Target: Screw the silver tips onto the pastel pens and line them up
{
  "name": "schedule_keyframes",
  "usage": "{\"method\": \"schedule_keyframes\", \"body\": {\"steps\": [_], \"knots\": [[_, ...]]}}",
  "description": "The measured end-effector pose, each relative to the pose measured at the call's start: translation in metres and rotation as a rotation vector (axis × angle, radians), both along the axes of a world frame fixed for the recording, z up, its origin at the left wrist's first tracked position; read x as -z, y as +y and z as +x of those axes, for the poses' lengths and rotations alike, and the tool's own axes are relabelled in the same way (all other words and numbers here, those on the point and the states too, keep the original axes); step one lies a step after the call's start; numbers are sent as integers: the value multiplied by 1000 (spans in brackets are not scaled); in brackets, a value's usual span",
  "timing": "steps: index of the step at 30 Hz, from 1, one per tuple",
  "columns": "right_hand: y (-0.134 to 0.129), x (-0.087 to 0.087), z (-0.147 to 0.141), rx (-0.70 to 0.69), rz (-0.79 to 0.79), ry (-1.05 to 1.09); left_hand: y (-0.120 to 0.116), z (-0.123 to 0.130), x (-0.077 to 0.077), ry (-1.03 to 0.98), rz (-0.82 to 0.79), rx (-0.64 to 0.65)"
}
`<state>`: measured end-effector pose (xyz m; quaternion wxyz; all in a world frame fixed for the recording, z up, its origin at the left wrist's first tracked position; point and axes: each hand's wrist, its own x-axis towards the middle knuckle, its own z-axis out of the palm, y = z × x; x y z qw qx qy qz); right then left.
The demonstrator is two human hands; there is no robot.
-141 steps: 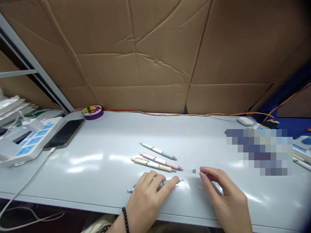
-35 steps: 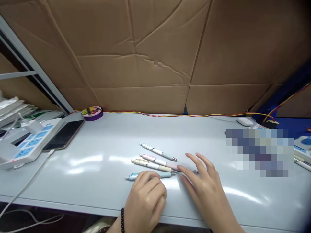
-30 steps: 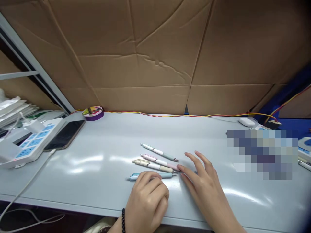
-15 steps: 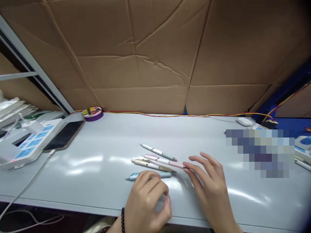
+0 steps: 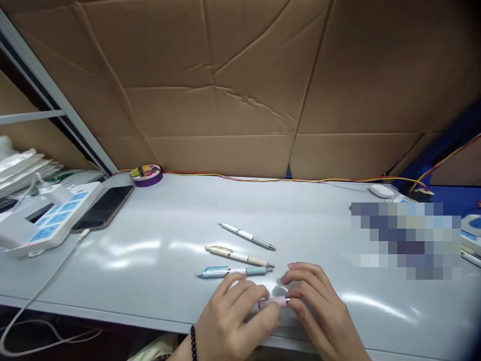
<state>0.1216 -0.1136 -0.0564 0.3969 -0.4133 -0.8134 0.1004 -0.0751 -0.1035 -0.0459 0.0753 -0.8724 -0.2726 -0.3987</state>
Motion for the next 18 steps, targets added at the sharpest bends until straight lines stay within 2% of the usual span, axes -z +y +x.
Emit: {"method": "schedule_keyframes", "body": {"steps": [2,5,11,15,18], "knots": [[1,-2,-2,-21,-69,19,2,0,0,16,-75,48],[2,-3,-3,-38,-138,25,3,0,2,15,-135,46],[1,-1,-2,-2,-52,10,3,-1,6,-76,-135,76],[-1,0,-1,47,-2,-23,5,-1,5,-39,-104,45],[-2,1,-2,83,-26,30,5,2,1,19,-68,82]]}}
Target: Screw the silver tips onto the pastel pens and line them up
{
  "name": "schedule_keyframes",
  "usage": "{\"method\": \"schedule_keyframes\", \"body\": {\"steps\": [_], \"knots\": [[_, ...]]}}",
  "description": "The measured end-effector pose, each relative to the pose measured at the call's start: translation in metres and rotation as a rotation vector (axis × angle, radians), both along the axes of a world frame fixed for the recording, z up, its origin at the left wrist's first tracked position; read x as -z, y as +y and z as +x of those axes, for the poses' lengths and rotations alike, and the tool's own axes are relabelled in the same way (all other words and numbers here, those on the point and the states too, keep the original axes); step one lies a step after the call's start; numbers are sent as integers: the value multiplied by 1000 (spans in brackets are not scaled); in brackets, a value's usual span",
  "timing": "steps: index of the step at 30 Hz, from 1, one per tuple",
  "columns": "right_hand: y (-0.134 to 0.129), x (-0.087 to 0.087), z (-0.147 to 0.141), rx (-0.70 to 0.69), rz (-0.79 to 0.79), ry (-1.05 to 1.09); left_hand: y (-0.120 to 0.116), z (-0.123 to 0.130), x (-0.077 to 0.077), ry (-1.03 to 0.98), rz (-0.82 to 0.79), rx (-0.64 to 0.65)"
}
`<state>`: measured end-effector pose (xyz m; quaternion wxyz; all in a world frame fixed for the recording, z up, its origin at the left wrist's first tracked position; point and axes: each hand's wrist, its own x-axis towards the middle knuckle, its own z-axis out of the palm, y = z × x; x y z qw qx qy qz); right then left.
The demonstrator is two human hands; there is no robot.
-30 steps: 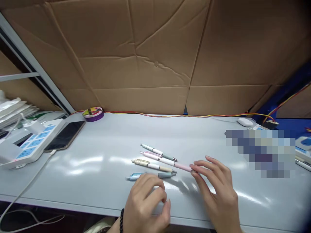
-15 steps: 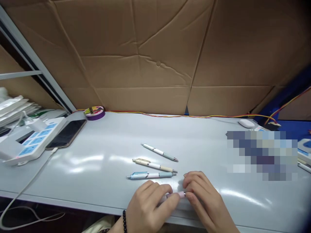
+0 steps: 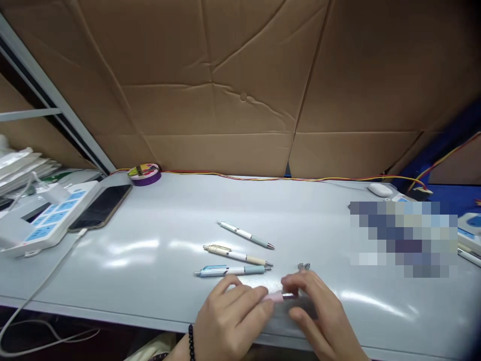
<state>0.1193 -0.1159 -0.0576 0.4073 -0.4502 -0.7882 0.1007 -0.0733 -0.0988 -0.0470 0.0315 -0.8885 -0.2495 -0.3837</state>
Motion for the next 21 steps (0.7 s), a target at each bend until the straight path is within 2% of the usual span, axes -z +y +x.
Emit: {"method": "schedule_keyframes", "body": {"steps": [3,6,11,16,21], "knots": [[-1,2,-1,40,-30,24,0,3,-5,34,51,26],[-1,2,-2,34,0,24,1,3,-5,58,55,-13],[-1,0,1,-34,53,13,2,0,0,67,17,-48],[-2,-3,1,-44,-10,65,0,0,5,104,-1,-35],[-1,-4,-2,-69,-3,136,2,1,9,111,1,-42]]}}
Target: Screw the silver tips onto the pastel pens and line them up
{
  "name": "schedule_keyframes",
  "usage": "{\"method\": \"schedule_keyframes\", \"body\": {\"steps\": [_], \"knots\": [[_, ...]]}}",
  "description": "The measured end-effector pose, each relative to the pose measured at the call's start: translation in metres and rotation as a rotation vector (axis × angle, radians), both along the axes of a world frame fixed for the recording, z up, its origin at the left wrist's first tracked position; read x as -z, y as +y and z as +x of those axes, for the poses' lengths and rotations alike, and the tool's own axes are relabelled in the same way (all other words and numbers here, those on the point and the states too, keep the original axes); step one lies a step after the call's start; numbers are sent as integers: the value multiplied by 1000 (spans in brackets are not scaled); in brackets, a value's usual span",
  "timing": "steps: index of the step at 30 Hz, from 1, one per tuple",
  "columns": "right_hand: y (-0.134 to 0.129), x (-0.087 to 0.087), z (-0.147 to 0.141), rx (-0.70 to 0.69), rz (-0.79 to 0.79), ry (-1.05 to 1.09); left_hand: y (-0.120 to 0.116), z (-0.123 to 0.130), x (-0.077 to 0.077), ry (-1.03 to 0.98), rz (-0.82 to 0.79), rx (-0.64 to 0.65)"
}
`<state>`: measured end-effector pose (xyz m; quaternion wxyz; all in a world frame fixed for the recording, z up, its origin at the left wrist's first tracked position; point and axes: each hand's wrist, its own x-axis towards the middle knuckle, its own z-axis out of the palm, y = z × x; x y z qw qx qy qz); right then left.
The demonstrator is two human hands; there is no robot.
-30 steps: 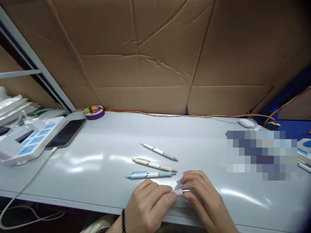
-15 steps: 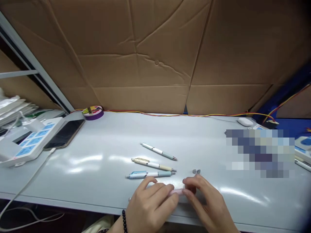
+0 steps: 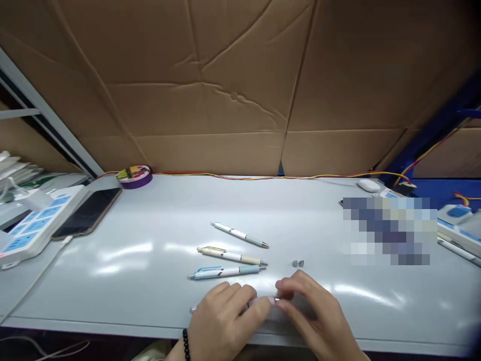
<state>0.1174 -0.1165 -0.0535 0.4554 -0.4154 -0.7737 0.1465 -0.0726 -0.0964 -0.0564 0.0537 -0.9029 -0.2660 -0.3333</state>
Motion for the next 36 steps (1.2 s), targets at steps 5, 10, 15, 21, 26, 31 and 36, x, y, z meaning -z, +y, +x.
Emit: {"method": "schedule_keyframes", "body": {"steps": [5,10,15,21,26,31,36], "knots": [[-1,-1,0,-110,-14,122,-2,1,-4,-30,-24,-10],[-3,-3,1,-142,-7,170,-3,-1,-4,-20,-11,-5],[-4,-2,3,-106,-17,115,-2,-1,-3,-34,-14,-11],[0,2,0,19,-27,-12,0,0,-4,17,15,-36],[-1,2,1,-5,19,55,1,0,-3,8,-21,-47],[-4,2,4,-51,-1,96,-1,0,-2,3,-63,-11],[-1,-1,3,-77,-13,59,0,-1,-1,21,-70,-32]]}}
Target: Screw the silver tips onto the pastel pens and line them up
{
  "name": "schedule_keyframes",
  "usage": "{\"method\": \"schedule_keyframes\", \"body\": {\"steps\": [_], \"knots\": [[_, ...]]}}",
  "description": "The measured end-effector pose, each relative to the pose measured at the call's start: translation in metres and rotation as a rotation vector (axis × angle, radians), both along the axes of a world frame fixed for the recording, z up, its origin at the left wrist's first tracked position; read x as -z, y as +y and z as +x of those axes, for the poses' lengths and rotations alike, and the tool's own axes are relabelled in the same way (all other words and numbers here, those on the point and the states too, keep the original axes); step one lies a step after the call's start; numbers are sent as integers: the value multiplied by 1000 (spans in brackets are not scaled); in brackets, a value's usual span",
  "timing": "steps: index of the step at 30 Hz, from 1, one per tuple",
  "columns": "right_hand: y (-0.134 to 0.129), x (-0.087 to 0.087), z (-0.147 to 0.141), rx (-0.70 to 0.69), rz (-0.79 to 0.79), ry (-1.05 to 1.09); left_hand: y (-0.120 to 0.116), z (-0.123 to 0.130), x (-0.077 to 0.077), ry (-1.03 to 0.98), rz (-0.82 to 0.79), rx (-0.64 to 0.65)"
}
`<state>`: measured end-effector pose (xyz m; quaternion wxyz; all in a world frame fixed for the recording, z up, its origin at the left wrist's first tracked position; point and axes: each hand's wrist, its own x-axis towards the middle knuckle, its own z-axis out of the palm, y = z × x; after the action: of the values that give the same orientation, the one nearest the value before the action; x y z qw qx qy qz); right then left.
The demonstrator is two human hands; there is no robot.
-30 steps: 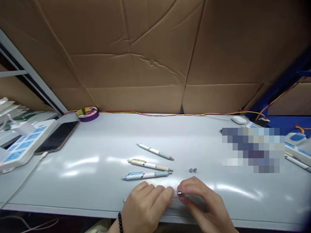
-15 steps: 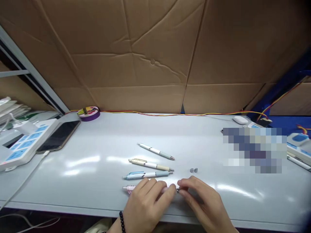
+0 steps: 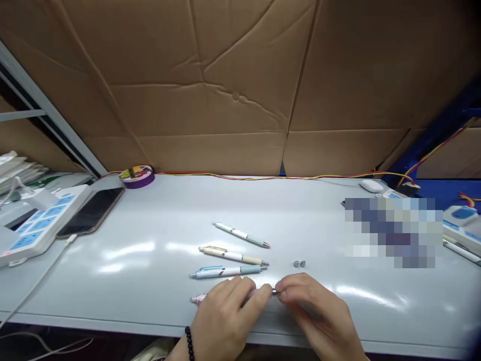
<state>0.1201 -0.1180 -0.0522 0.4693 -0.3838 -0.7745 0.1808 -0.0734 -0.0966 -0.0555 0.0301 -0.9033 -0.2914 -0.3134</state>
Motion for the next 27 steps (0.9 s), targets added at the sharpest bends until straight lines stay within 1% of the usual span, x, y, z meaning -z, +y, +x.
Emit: {"method": "schedule_keyframes", "body": {"steps": [4,9,11,13,16,22,27], "knots": [[1,1,-3,51,-34,-106,0,1,-1,28,-20,6],[0,2,-4,102,-85,-117,0,2,-2,46,-11,-27],[1,2,-4,91,-66,-84,0,3,-1,29,-16,-53],[2,2,-3,87,-14,-39,0,3,0,-1,-21,-76],[2,3,-3,86,36,-13,0,3,1,-37,-24,-86],[1,5,-1,60,39,-11,-1,-2,-3,-29,48,-44],[0,5,0,69,37,18,-2,-2,-7,-55,56,-47]]}}
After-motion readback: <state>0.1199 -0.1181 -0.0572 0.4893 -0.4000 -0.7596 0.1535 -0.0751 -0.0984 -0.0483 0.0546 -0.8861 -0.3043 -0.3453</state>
